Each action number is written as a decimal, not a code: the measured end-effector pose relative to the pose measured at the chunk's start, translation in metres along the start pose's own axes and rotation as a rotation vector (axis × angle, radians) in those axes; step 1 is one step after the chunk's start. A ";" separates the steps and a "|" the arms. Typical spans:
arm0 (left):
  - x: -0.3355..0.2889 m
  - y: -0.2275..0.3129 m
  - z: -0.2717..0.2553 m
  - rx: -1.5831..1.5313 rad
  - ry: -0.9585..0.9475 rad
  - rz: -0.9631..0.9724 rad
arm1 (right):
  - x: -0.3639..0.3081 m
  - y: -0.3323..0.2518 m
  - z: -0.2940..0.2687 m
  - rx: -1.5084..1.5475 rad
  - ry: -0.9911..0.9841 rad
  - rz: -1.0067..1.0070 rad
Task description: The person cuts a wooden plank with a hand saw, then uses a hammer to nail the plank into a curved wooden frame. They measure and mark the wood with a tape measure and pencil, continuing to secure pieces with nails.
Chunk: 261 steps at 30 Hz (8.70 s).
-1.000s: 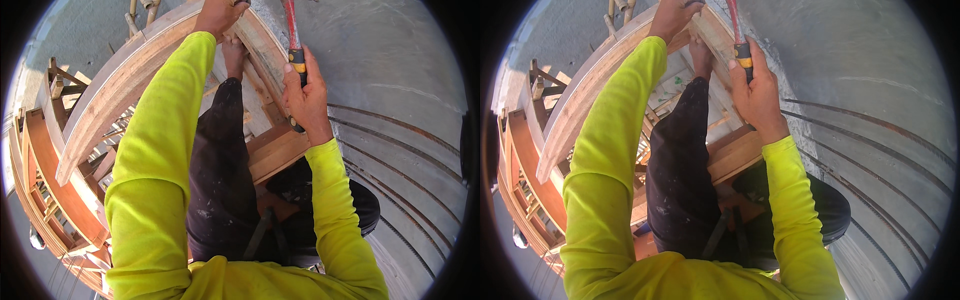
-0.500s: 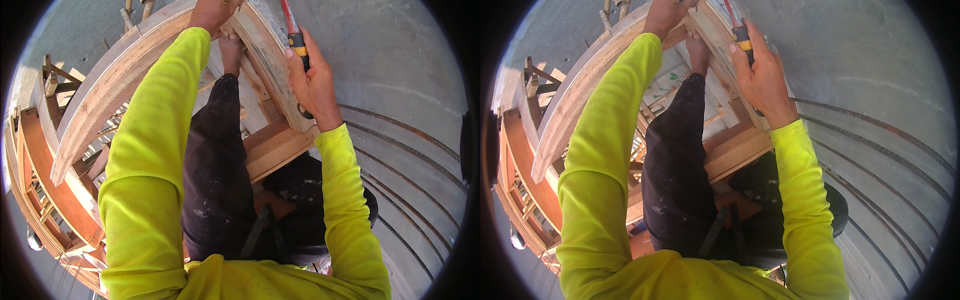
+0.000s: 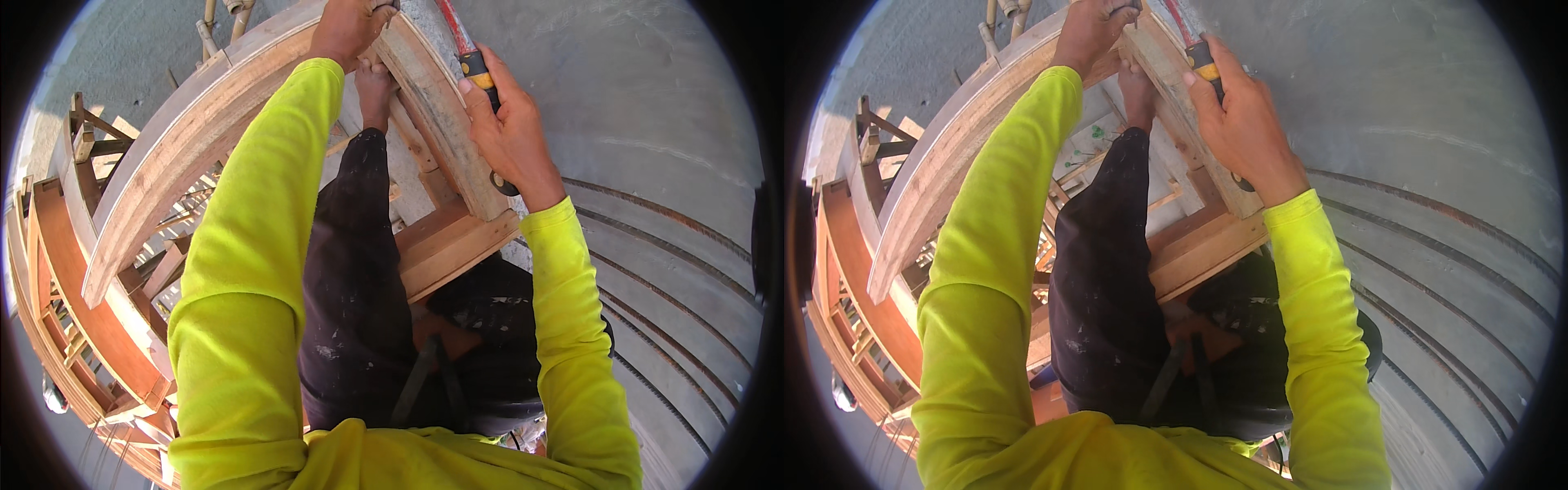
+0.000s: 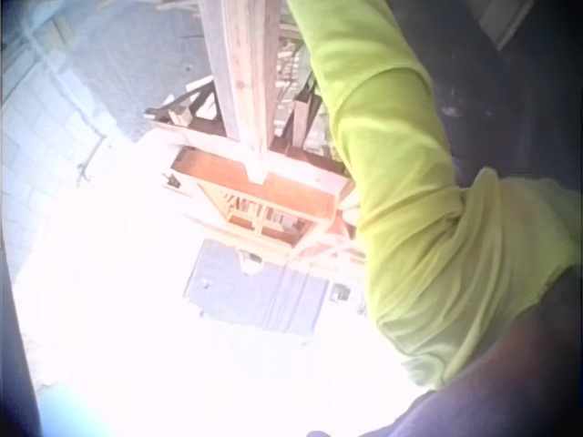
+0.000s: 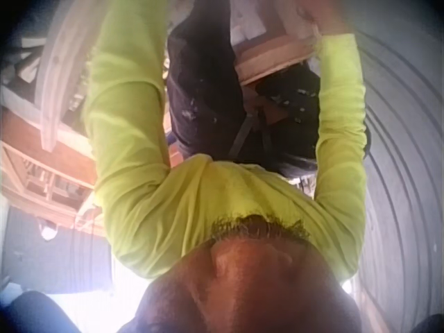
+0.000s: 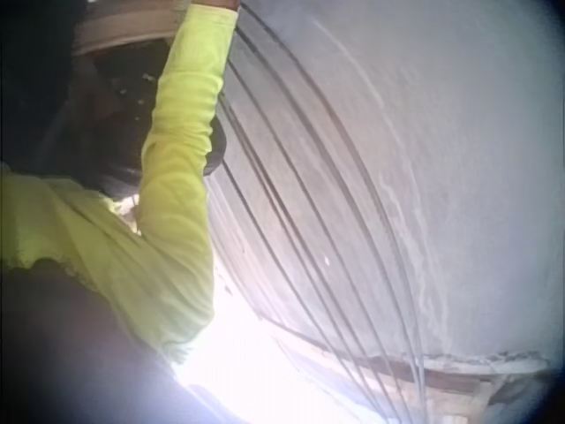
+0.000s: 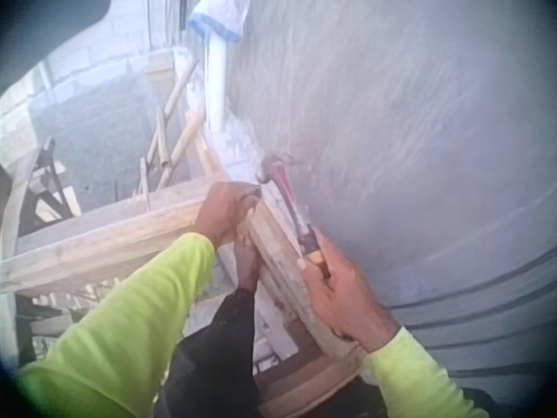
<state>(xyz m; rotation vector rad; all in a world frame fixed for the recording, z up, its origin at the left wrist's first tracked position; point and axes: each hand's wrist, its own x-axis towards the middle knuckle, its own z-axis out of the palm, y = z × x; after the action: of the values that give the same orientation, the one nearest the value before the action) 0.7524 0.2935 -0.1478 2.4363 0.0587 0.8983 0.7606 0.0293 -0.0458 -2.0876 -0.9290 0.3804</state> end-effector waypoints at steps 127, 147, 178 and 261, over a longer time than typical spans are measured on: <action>-0.065 0.115 0.067 -0.653 -0.228 -1.023 | 0.019 0.053 -0.009 -0.259 -0.015 0.137; -0.084 0.110 0.062 -0.557 -0.258 -1.008 | 0.024 0.000 0.009 0.141 0.359 -0.446; -0.152 0.104 -0.024 -0.288 -0.312 -0.920 | -0.050 0.020 -0.011 -0.096 -0.036 0.207; -0.840 0.243 -0.487 0.773 0.061 -2.009 | -0.264 -0.130 0.033 0.035 -0.287 0.520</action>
<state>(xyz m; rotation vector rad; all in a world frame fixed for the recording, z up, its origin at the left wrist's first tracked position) -0.2330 0.1318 -0.2135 1.4279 2.5327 -0.1386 0.4989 -0.0912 0.0221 -2.2625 -0.5132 0.9770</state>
